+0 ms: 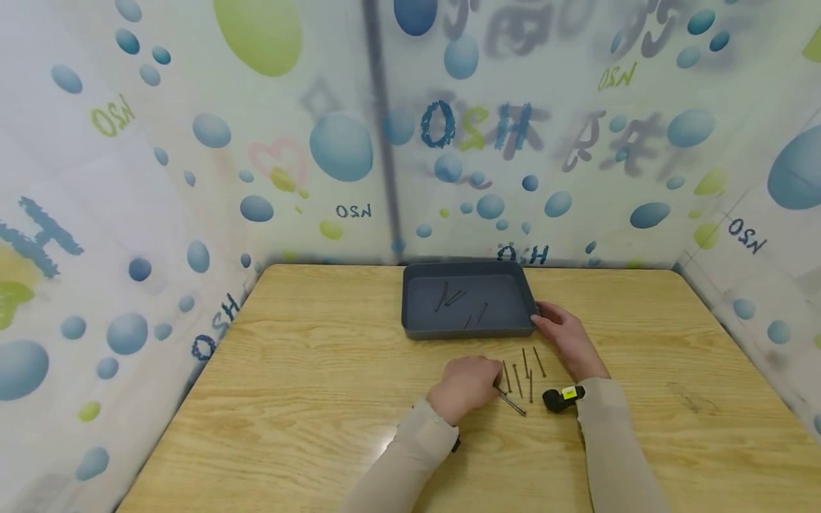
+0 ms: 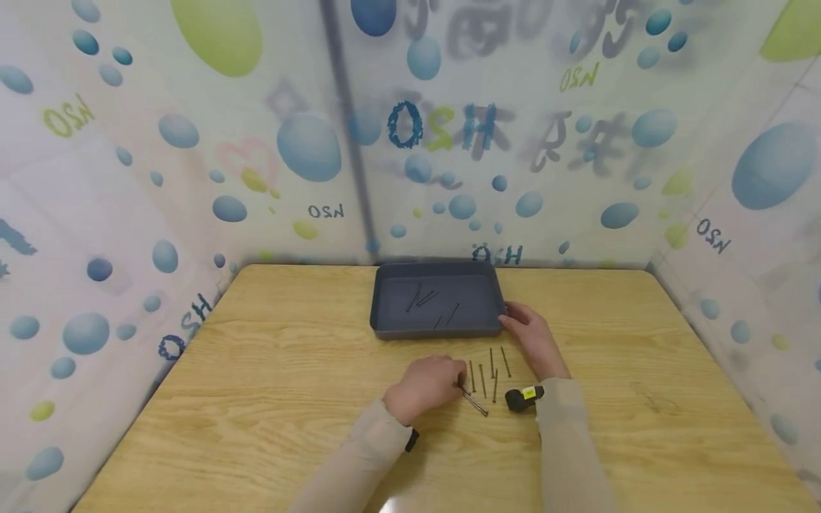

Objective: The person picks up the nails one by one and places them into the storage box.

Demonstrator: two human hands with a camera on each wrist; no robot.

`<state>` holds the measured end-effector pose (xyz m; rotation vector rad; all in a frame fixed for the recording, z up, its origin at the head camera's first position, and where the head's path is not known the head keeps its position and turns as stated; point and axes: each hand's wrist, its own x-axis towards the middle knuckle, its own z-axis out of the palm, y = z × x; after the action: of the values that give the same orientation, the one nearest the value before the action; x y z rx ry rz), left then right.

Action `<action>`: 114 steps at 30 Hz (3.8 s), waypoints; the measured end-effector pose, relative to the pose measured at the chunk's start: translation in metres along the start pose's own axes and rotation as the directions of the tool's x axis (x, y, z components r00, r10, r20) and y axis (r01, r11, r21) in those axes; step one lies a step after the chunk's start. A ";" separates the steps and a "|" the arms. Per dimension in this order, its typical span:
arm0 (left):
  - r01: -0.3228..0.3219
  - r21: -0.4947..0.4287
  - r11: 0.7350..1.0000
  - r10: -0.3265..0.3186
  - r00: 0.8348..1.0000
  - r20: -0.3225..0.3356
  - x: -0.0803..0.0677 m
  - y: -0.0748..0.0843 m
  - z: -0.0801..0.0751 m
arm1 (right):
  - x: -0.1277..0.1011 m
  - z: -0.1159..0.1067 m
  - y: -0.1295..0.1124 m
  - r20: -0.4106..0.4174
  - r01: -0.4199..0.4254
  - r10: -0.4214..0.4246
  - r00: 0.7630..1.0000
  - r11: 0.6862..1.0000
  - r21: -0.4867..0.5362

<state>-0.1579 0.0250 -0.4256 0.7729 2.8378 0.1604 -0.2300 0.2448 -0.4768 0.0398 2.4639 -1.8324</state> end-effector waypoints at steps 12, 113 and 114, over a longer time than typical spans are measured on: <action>0.012 -0.050 0.999 -0.013 1.000 -0.009 0.000 -0.002 0.004 | 0.000 0.001 0.001 -0.004 -0.005 0.005 1.000 1.000 0.012; -0.180 -0.385 0.905 0.091 0.967 -0.238 0.007 -0.052 -0.050 | 0.001 0.001 -0.001 -0.008 0.003 -0.003 1.000 1.000 -0.008; -0.171 -0.383 0.908 0.086 0.969 -0.230 0.009 -0.054 -0.053 | 0.002 0.001 -0.001 -0.013 -0.001 0.001 1.000 1.000 0.001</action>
<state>-0.2030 -0.0195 -0.3837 0.8902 2.7895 0.8627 -0.2316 0.2432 -0.4758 0.0531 2.4703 -1.8391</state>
